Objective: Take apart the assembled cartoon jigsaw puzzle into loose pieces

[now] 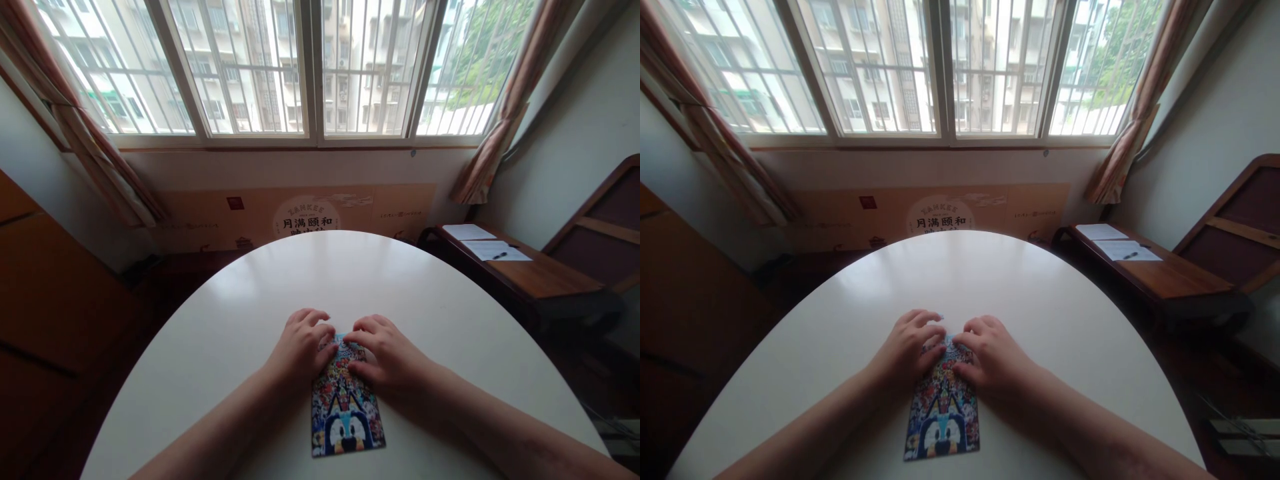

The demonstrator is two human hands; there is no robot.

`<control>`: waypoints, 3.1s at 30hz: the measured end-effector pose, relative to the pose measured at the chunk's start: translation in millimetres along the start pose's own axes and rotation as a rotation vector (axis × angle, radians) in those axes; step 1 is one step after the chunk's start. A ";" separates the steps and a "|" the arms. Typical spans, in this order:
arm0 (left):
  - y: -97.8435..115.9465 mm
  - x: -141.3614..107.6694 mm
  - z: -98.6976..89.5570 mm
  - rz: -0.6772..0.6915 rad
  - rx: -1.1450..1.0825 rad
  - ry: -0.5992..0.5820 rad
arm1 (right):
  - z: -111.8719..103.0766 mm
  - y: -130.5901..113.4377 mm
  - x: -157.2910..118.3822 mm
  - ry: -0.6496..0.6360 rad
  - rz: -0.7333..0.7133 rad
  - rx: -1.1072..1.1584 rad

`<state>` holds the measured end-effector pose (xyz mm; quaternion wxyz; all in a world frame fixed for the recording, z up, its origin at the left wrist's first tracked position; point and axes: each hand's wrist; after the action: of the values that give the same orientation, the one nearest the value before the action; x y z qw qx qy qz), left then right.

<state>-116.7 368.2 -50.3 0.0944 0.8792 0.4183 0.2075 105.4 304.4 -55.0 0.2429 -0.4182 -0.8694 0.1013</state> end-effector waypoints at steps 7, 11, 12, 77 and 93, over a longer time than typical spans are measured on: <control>-0.1 2.0 4.5 -0.053 -0.101 -0.013 | 2.0 -2.3 2.7 0.033 0.062 0.024; 0.2 2.6 5.6 -0.064 -0.076 -0.017 | 2.0 -2.5 2.7 0.033 0.059 0.028; 0.3 2.7 5.9 -0.081 -0.067 -0.025 | 1.9 -2.6 2.7 0.034 0.061 0.029; -13.4 3.7 -32.5 -0.306 0.098 0.061 | 4.0 -0.3 -2.6 -0.048 -0.010 -0.104; 14.0 -4.5 -10.4 -0.088 0.109 -0.094 | -0.8 -0.2 -0.2 0.001 0.011 0.019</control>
<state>-114.1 355.7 -37.6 0.0750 0.8727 0.4621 0.1386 105.8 304.1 -54.3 0.2469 -0.4205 -0.8660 0.1108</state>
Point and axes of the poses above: each hand's wrist, its own x-axis towards the middle knuckle, its own z-axis out of the palm, y = z × x, and after that the axes turned 10 degrees about -z, right-handed
